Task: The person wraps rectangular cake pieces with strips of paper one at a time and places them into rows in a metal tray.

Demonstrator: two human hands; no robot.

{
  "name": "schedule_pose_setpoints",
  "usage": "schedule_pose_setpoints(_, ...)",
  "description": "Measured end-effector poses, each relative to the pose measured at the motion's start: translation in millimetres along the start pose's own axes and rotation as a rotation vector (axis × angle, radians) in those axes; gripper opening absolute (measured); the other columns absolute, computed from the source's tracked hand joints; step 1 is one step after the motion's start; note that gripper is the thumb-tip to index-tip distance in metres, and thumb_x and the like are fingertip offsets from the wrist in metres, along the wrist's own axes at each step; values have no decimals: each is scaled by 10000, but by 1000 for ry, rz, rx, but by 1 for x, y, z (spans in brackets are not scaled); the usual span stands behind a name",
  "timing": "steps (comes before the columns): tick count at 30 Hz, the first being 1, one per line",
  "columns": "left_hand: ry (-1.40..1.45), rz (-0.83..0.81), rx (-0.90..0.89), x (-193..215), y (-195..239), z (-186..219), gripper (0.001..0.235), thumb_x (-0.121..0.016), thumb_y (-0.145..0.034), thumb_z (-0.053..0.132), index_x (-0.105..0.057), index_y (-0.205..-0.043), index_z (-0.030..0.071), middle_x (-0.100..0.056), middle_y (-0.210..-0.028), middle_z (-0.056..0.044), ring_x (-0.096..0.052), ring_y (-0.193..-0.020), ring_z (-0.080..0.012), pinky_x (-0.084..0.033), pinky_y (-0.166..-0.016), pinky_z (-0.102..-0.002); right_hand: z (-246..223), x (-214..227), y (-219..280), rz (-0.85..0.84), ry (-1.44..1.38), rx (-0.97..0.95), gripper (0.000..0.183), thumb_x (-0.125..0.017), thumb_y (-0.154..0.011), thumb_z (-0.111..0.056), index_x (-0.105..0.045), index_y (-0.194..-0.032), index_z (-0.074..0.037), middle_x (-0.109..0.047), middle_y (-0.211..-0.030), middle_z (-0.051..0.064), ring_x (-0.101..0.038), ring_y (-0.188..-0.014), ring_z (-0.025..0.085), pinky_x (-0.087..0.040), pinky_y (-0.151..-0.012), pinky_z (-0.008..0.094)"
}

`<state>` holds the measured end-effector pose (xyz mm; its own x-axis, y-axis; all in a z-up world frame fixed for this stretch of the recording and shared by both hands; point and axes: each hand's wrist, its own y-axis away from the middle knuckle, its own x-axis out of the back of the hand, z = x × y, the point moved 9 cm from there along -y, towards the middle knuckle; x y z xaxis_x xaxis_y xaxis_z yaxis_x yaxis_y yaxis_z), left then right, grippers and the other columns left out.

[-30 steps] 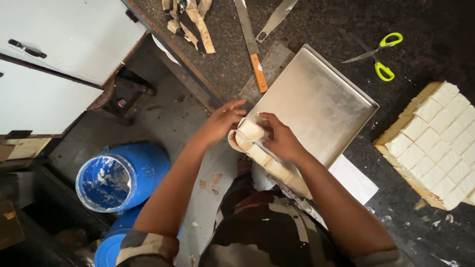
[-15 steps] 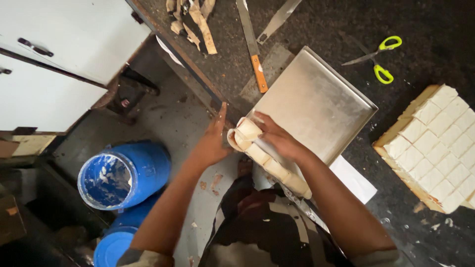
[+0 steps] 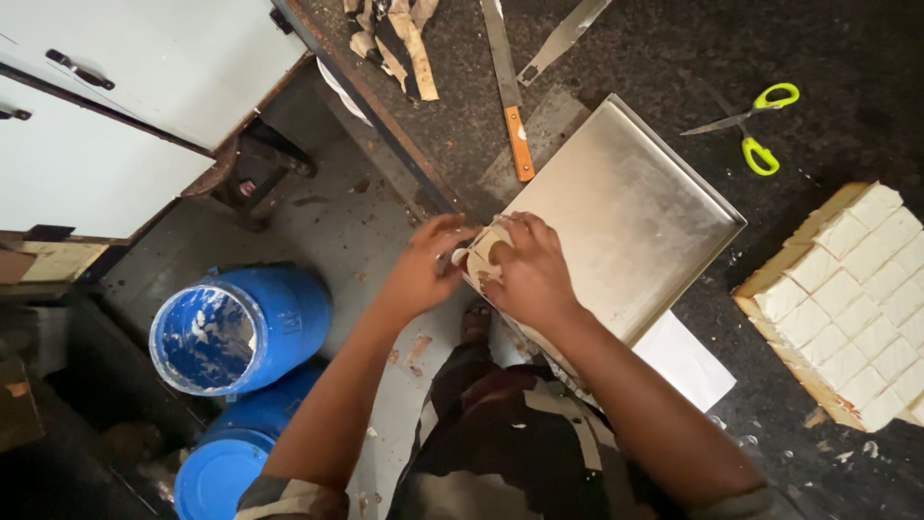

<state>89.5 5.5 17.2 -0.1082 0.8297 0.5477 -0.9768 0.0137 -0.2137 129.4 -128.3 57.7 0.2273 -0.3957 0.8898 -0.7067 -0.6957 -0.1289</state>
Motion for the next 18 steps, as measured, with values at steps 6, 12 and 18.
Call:
schedule_pose_setpoints(6, -30, -123, -129, -1, -24, 9, 333, -759, -700, 45, -776, -1029, 91, -576, -1401, -146, -551, -1226, -371, -471, -1032, -444, -9, -8, -2, 20, 109, 45, 251, -778, -680, -186, -755, -866, -19, -625, -1316, 189, -473, -1322, 392, -373, -1081, 507)
schedule_pose_setpoints(12, -143, -211, -191, -3, -35, 20, 203, -766, -692, 55, -778, -893, 87, -623, -1318, -127, -579, -1190, -343, -498, -992, -415, -8, -15, -2, -33, 164, 35, 283, -770, -676, -192, -766, -878, 5, -614, -1335, 202, -452, -1332, 389, -372, -1085, 504)
schedule_pose_setpoints(18, -196, -223, -186, -8, -39, 17, 162, -758, -707, 51, -775, -863, 92, -635, -1299, -101, -592, -1132, -316, -505, -968, -400, 0, -6, 3, -65, 123, 27, 188, -781, -712, -214, -772, -798, -48, -610, -1338, 200, -450, -1335, 411, -378, -1069, 507)
